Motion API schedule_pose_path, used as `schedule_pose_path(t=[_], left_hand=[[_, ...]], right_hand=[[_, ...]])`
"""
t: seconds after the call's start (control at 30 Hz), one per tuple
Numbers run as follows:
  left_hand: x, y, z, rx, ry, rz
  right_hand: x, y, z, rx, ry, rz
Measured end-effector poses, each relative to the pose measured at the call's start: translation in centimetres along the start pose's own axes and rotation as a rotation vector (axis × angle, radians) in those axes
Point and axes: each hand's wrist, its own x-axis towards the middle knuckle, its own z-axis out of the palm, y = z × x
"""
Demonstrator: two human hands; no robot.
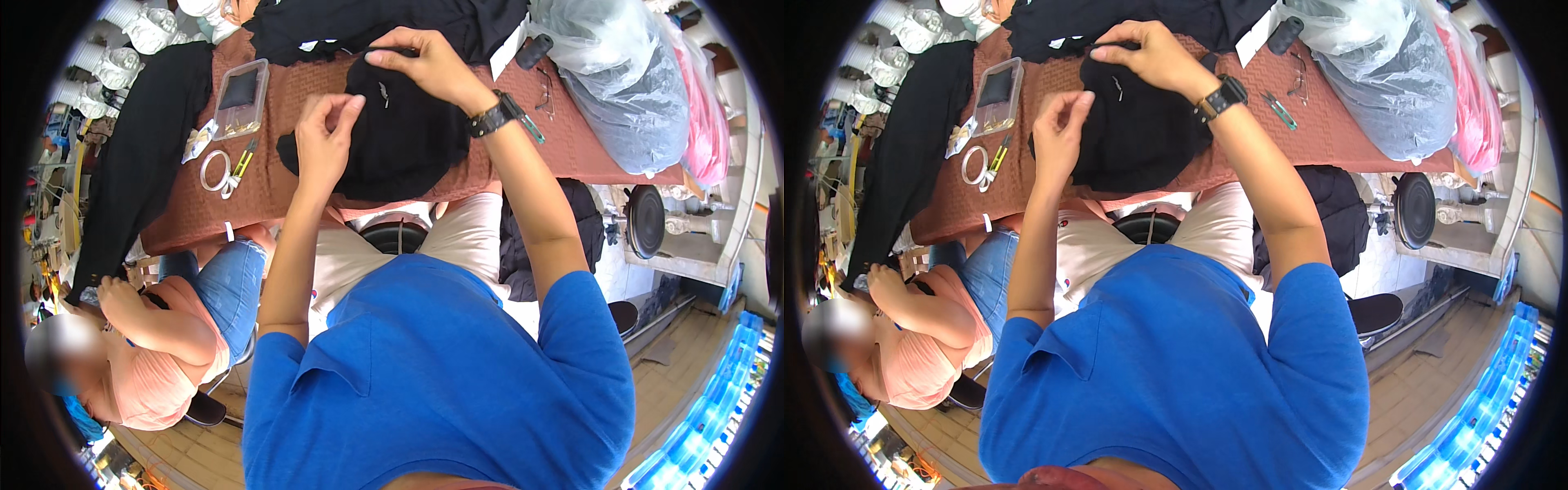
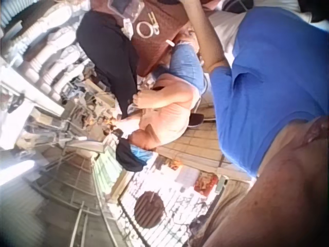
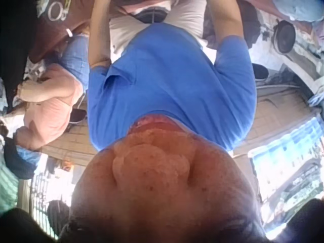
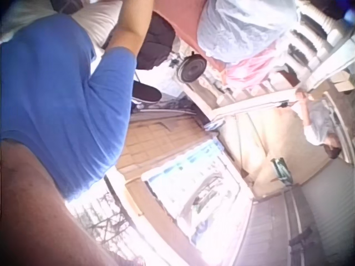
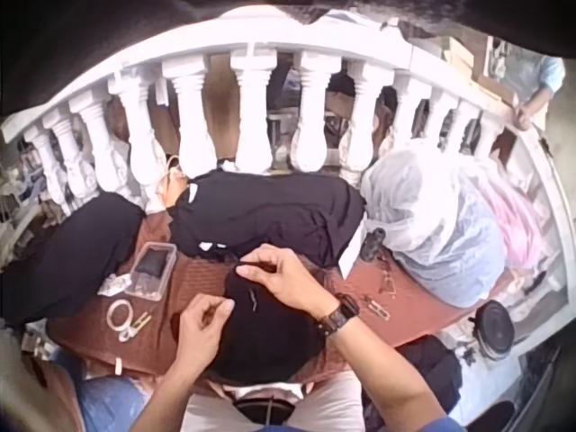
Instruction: The person positions adhesive labels onto black garments and then uses a small tool to secure or check the attachment.
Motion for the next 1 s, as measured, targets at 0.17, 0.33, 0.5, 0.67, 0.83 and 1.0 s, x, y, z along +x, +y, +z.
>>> schedule_pose_path(t=[0.17, 0.33, 0.5, 0.67, 0.83, 1.0], left_hand=[[-1.7, 0.8, 0.3, -1.311, -0.316, -0.763], [-2.7, -1.9, 0.2, -1.114, -0.256, -0.883], [-4.0, -0.8, 1.0, -1.075, -0.128, -0.754], [-4.3, 1.0, 2.5, -0.978, -0.014, -0.647], [-4.5, 0.2, 3.0, -0.93, 0.02, -0.622], [-4.8, -1.5, 3.3, -0.924, 0.118, -0.64]], right_hand=[[-5.8, -3.4, 4.6, -0.191, -0.068, -0.207], [-12.9, -5.8, 8.3, -0.36, -0.162, -0.225], [-12.0, -4.3, 6.0, -0.208, 0.236, -0.086], [-9.7, -2.5, 4.5, -0.292, 0.189, -0.108], [-8.9, -2.1, 4.2, -0.247, 0.154, -0.111], [-5.7, -7.4, -0.4, 0.281, 0.296, -0.173]])
